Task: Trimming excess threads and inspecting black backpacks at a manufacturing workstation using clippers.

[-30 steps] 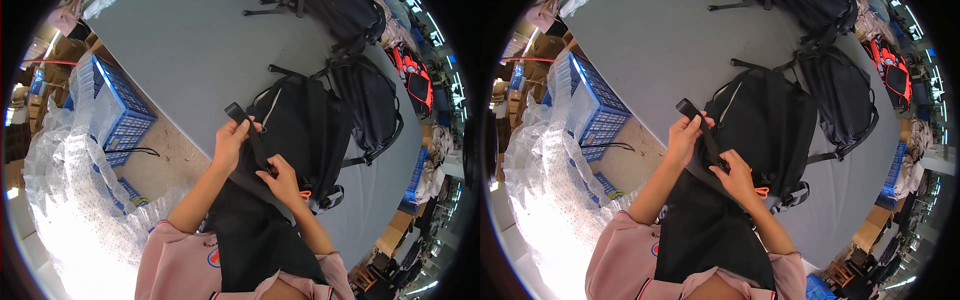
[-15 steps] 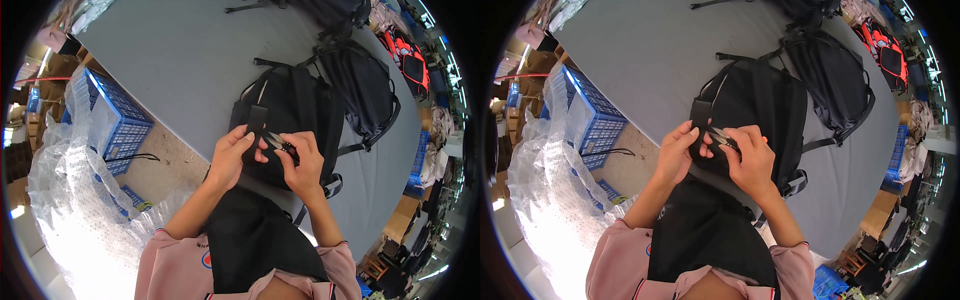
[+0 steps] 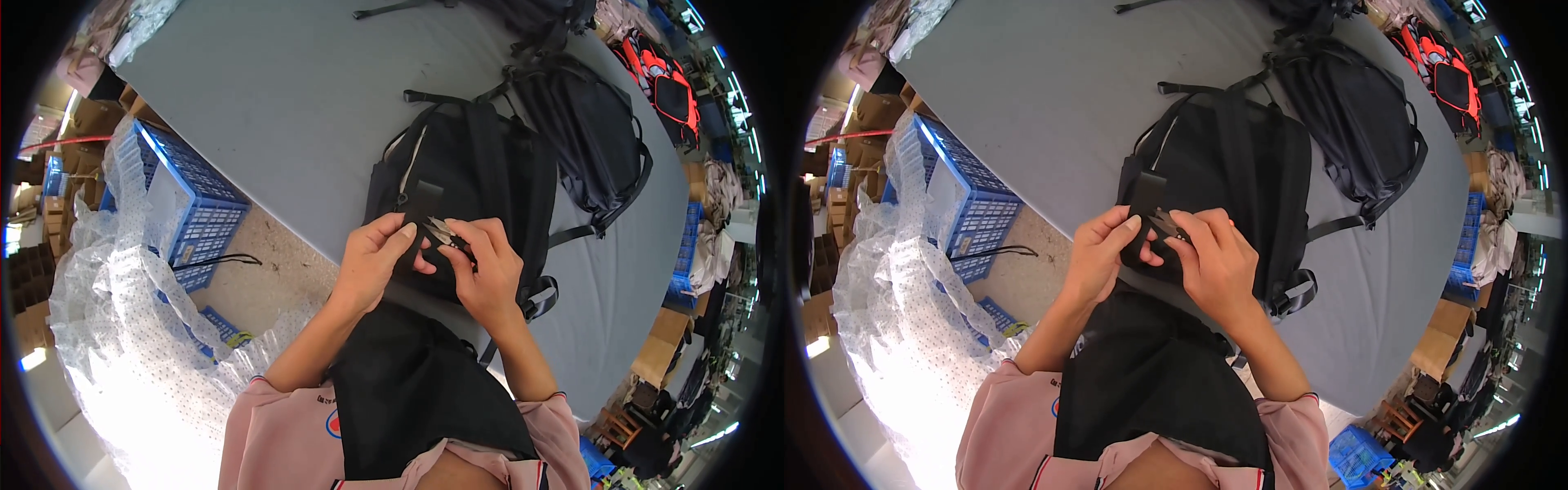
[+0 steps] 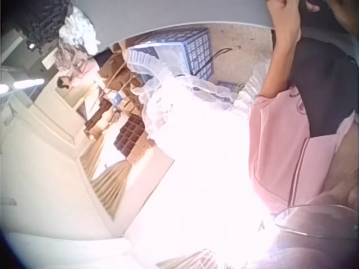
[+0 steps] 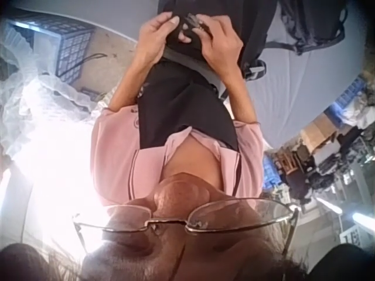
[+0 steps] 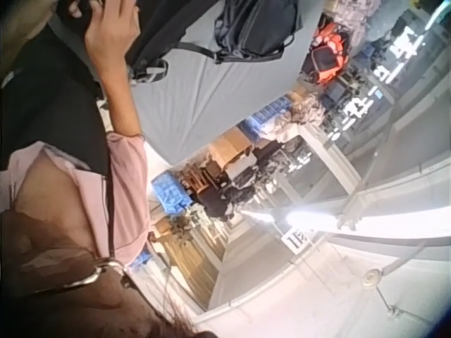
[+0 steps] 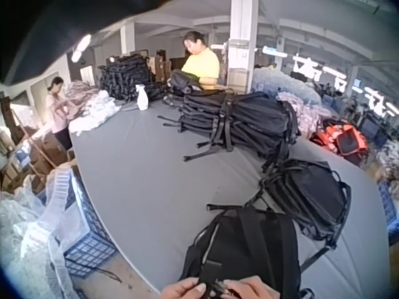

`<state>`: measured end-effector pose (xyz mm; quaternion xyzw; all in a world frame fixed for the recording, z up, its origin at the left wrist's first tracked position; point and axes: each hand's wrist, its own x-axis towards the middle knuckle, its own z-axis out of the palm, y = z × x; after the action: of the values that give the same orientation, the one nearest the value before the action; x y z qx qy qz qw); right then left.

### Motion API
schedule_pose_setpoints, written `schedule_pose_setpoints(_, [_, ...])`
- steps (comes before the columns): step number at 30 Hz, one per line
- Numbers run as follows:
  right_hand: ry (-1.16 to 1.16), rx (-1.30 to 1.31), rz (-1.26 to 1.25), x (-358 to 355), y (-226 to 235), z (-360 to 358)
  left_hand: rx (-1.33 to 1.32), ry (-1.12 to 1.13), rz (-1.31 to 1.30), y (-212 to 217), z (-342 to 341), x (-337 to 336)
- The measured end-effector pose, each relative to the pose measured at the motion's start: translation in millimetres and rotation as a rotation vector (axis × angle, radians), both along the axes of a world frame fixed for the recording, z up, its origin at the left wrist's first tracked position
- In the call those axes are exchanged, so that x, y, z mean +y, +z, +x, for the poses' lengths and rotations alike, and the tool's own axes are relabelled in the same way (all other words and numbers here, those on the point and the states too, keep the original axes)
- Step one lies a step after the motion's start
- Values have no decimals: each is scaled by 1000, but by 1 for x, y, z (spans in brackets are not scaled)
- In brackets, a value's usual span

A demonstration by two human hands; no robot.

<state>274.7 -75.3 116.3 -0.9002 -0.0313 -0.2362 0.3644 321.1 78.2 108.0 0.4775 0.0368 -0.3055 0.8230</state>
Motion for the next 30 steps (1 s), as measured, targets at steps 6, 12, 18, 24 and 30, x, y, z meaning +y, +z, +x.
schedule_pose_setpoints(6, [56, 93, 7, -4, 5, -2, -83, 15, 104, -1, 0, 1])
schedule_pose_setpoints(12, [59, 95, -21, -8, 7, 1, -102, -32, 132, -4, -1, 1])
schedule_pose_setpoints(18, [150, 27, -207, -17, 11, 6, -116, -54, 170, -5, 0, 3])
schedule_pose_setpoints(24, [96, 55, -66, -17, 0, -2, -87, -77, 151, -2, 1, 0])
schedule_pose_setpoints(30, [30, 246, 815, -16, 24, 13, -309, -76, 377, -4, -2, -1])
